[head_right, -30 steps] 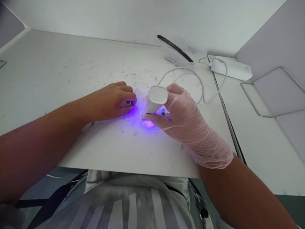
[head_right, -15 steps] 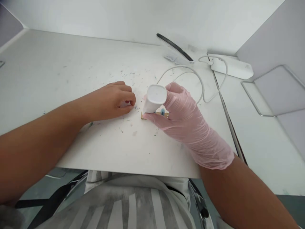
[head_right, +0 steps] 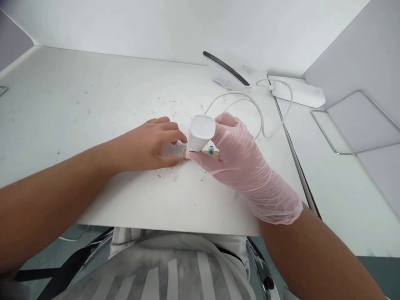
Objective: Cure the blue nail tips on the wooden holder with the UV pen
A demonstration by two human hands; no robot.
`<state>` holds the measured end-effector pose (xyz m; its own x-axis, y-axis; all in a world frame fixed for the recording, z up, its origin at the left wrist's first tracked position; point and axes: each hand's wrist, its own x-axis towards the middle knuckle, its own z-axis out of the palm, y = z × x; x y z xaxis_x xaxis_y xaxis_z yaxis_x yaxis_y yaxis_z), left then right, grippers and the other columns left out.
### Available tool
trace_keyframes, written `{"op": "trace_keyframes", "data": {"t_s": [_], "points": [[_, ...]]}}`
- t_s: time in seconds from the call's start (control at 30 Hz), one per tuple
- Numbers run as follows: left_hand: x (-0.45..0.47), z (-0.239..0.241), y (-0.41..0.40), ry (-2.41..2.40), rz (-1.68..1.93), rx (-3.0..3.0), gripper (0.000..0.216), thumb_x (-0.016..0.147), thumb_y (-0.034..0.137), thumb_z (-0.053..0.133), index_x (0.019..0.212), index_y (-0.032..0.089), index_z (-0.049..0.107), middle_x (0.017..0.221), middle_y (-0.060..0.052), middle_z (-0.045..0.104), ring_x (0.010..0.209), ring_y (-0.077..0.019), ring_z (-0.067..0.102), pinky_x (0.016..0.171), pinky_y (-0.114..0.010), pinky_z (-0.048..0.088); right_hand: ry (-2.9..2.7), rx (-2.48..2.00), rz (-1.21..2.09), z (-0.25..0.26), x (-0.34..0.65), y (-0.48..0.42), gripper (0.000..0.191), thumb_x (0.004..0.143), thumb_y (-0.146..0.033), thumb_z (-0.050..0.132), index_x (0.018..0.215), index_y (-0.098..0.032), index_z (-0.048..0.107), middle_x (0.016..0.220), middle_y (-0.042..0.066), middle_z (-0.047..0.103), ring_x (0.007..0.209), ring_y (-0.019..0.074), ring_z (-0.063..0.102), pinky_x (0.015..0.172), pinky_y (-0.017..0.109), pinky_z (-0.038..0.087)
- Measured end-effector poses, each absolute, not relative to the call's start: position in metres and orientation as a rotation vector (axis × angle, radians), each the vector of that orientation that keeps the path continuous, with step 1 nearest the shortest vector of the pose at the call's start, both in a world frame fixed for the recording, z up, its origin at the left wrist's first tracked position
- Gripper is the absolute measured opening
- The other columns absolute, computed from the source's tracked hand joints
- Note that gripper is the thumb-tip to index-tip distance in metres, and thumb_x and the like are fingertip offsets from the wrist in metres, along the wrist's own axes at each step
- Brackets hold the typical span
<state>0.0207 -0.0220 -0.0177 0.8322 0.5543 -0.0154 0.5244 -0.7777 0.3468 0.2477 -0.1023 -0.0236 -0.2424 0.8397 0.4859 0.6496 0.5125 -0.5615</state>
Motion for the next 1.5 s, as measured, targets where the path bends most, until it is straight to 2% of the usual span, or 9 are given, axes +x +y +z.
{"op": "trace_keyframes", "data": {"t_s": [0.17,0.33,0.6,0.83,1.1,1.23,1.37,1.5], "points": [[0.028,-0.023,-0.024,0.803,0.083,2.678,0.023,0.09,0.04,0.067,0.102,0.022,0.076,0.103,-0.008,0.072,0.106,-0.028,0.059,0.092,-0.044,0.045,-1.993,-1.222,0.317,-0.022,0.248,-0.103,0.015,0.087,-0.021,0.076,0.09,-0.03,0.065,0.089,0.0,0.065,0.076,0.02,0.062,0.067,0.039,0.054],[0.031,-0.025,-0.026,0.798,0.053,2.693,0.018,0.093,0.034,0.063,0.097,0.021,0.075,0.102,-0.007,0.072,0.105,-0.0275,0.059,0.09,-0.043,0.045,-1.99,-1.21,0.299,-0.024,0.25,-0.101,0.011,0.087,-0.023,0.074,0.089,-0.029,0.065,0.089,0.0,0.065,0.075,0.0191,0.06,0.07,0.04,0.054],[0.022,-0.024,-0.02,0.784,0.103,2.7,0.014,0.087,0.029,0.063,0.087,0.02,0.073,0.089,-0.007,0.07,0.098,-0.0259,0.059,0.087,-0.042,0.045,-1.963,-1.213,0.326,-0.023,0.249,-0.101,0.012,0.087,-0.021,0.07,0.094,-0.028,0.064,0.089,0.0,0.064,0.079,0.0203,0.061,0.074,0.041,0.055],[0.019,-0.019,-0.017,0.761,0.084,2.687,0.013,0.088,0.029,0.062,0.087,0.022,0.073,0.088,-0.005,0.071,0.096,-0.0245,0.059,0.085,-0.039,0.045,-1.992,-1.22,0.313,-0.03,0.251,-0.094,0.01,0.088,-0.022,0.068,0.095,-0.027,0.063,0.093,0.003,0.068,0.082,0.0225,0.061,0.072,0.042,0.053],[0.018,-0.022,-0.016,0.748,0.092,2.69,0.013,0.089,0.028,0.062,0.087,0.022,0.074,0.089,-0.005,0.072,0.095,-0.024,0.058,0.086,-0.039,0.046,-2.024,-1.234,0.356,-0.028,0.249,-0.091,0.003,0.091,-0.026,0.066,0.093,-0.025,0.064,0.094,0.005,0.068,0.094,0.0253,0.063,0.08,0.044,0.053],[0.018,-0.021,-0.016,0.75,0.083,2.69,0.014,0.09,0.029,0.062,0.089,0.022,0.074,0.09,-0.005,0.072,0.096,-0.0241,0.058,0.085,-0.038,0.045,-2.004,-1.223,0.384,-0.026,0.247,-0.091,0.002,0.092,-0.023,0.064,0.091,-0.025,0.064,0.093,0.005,0.067,0.092,0.024,0.063,0.082,0.043,0.052],[0.019,-0.021,-0.015,0.74,0.08,2.692,0.015,0.09,0.031,0.063,0.083,0.021,0.072,0.084,-0.005,0.069,0.091,-0.0232,0.057,0.08,-0.037,0.043,-1.993,-1.123,0.434,-0.027,0.249,-0.09,0.004,0.093,-0.026,0.067,0.089,-0.025,0.066,0.088,0.003,0.065,0.089,0.0233,0.062,0.081,0.042,0.051],[0.019,-0.022,-0.014,0.749,0.067,2.691,0.018,0.091,0.033,0.063,0.083,0.02,0.072,0.082,-0.005,0.068,0.089,-0.0229,0.056,0.079,-0.036,0.043,-1.963,-1.165,0.458,-0.027,0.249,-0.09,0.003,0.092,-0.028,0.069,0.093,-0.026,0.068,0.093,0.004,0.067,0.091,0.024,0.063,0.081,0.043,0.053]]}}
